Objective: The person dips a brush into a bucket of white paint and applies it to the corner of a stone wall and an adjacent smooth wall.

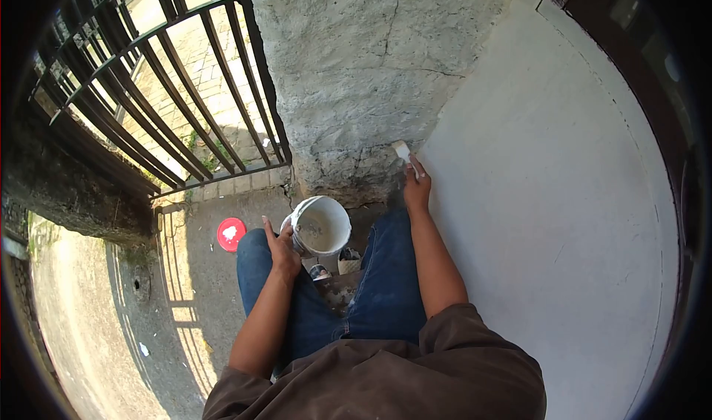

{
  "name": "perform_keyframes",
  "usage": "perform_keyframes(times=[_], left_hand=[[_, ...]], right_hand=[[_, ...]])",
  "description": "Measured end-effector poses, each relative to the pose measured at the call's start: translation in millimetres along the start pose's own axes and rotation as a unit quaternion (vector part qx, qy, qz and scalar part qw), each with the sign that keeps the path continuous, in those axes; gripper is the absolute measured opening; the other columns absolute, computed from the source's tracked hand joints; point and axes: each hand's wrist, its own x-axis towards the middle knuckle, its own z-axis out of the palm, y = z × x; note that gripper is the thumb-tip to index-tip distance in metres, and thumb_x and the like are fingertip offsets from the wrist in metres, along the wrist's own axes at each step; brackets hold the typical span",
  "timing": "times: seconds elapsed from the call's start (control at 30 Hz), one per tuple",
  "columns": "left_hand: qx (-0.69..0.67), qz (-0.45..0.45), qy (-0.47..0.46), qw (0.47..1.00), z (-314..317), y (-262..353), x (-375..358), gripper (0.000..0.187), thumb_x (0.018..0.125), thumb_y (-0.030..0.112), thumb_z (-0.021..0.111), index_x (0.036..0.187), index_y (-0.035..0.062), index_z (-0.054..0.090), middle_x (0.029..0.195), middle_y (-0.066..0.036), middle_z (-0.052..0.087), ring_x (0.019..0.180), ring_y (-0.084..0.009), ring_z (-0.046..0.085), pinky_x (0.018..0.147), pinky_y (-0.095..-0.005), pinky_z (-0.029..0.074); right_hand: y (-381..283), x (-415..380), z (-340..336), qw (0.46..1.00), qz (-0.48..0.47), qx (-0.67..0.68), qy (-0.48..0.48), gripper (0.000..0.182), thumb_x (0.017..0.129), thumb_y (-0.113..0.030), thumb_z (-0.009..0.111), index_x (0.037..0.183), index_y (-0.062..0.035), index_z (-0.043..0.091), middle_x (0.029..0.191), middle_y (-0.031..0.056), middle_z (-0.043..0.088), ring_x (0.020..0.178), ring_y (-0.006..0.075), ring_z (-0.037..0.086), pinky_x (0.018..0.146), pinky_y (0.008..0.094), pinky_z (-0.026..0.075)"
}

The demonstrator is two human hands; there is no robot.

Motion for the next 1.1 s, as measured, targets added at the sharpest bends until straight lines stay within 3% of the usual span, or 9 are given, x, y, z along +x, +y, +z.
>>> perform_keyframes(times=[0.17, 0.23, 0.37, 0.53, 0.63, 0.77, 0.87, 1.03, 1.1], left_hand=[[0.048, 0.01, -0.001, 0.999, -1.4, -1.2, 2.2, 0.111, 0.094, 0.088, 0.027, 0.16, -0.0005, 0.037, 0.152, -0.009, 0.056, 0.145, -0.031, 0.042, 0.123, -0.0621, 0.008], [0.037, -0.016, 0.006, 0.999, -1.2, 0.3, 1.4, 0.114, 0.092, 0.091, 0.025, 0.161, -0.0001, 0.036, 0.153, -0.009, 0.055, 0.147, -0.0315, 0.04, 0.122, -0.0659, 0.007], [0.059, -0.008, 0.0, 0.998, 3.7, 1.4, -2.7, 0.116, 0.091, 0.092, 0.024, 0.161, 0.0004, 0.035, 0.154, -0.01, 0.054, 0.148, -0.0316, 0.038, 0.12, -0.0689, 0.006], [0.041, -0.011, 0.006, 0.999, 8.1, 3.7, -7.3, 0.114, 0.093, 0.09, 0.024, 0.16, 0.0001, 0.037, 0.152, -0.009, 0.056, 0.146, -0.031, 0.041, 0.12, -0.0689, 0.008], [0.035, -0.006, 0.005, 0.999, 5.1, 0.9, -3.9, 0.11, 0.094, 0.088, 0.026, 0.159, -0.0003, 0.04, 0.148, -0.009, 0.06, 0.143, -0.0301, 0.044, 0.12, -0.069, 0.009], [0.02, -0.005, -0.002, 1.0, 3.8, 1.2, -2.4, 0.107, 0.096, 0.086, 0.027, 0.157, -0.0004, 0.041, 0.144, -0.009, 0.062, 0.141, -0.0292, 0.046, 0.121, -0.0678, 0.011], [0.025, 0.005, 0.013, 1.0, 4.0, 0.4, -3.2, 0.105, 0.097, 0.085, 0.027, 0.157, -0.0004, 0.042, 0.144, -0.009, 0.063, 0.14, -0.029, 0.047, 0.121, -0.0669, 0.012], [0.034, 0.005, 0.015, 0.999, 4.8, 0.6, -3.5, 0.108, 0.095, 0.087, 0.026, 0.158, 0.0002, 0.041, 0.147, -0.01, 0.06, 0.143, -0.0295, 0.046, 0.122, -0.0665, 0.011], [0.034, 0.0, 0.016, 0.999, 6.5, 2.0, -4.9, 0.109, 0.095, 0.087, 0.026, 0.158, 0.0003, 0.041, 0.148, -0.01, 0.06, 0.144, -0.0297, 0.045, 0.122, -0.0663, 0.01]], right_hand=[[1.2, -2.9, -2.9, 0.996, 0.032, 0.08, 0.022, 0.041, 0.108, -0.016, 0.056, 0.145, -0.0001, 0.059, 0.116, 0.0175, 0.075, 0.103, 0.0215, 0.069, 0.092, 0.0316, 0.05], [-5.1, -8.2, -2.0, 0.997, -0.023, -0.073, -0.012, 0.043, 0.108, -0.018, 0.057, 0.146, 0.0016, 0.057, 0.116, 0.0147, 0.074, 0.101, 0.019, 0.066, 0.091, 0.0305, 0.05], [34.7, 6.1, 5.8, 0.997, -0.036, -0.056, -0.049, 0.045, 0.109, -0.02, 0.057, 0.148, 0.0016, 0.055, 0.113, 0.0119, 0.073, 0.097, 0.019, 0.065, 0.092, 0.0312, 0.051], [12.4, -3.5, 1.8, 0.989, 0.067, 0.1, -0.087, 0.043, 0.108, -0.02, 0.059, 0.148, -0.004, 0.058, 0.096, 0.0009, 0.066, 0.078, 0.0092, 0.057, 0.071, 0.027, 0.049], [17.0, -2.1, 4.0, 0.984, 0.087, 0.1, -0.116, 0.042, 0.107, -0.018, 0.06, 0.148, -0.0064, 0.059, 0.09, -0.003, 0.062, 0.074, 0.0049, 0.051, 0.064, 0.0236, 0.043], [16.1, -1.1, 4.5, 0.982, 0.092, 0.093, -0.137, 0.042, 0.107, -0.017, 0.06, 0.147, -0.0052, 0.06, 0.089, -0.0029, 0.063, 0.074, 0.0059, 0.052, 0.065, 0.024, 0.044], [14.3, -2.3, 5.0, 0.98, 0.082, 0.127, -0.128, 0.04, 0.107, -0.016, 0.061, 0.145, -0.0039, 0.061, 0.087, -0.0036, 0.062, 0.073, 0.0061, 0.052, 0.064, 0.0244, 0.044], [2.1, -5.1, -8.1, 0.977, 0.109, 0.184, 0.024, 0.039, 0.108, -0.015, 0.06, 0.145, -0.0026, 0.061, 0.089, -0.0016, 0.062, 0.073, 0.0066, 0.052, 0.064, 0.024, 0.044], [10.2, -4.6, -6.4, 0.992, 0.067, 0.11, 0.014, 0.04, 0.108, -0.017, 0.059, 0.144, -0.0012, 0.061, 0.092, 0.002, 0.067, 0.079, 0.0102, 0.058, 0.071, 0.0266, 0.048]])
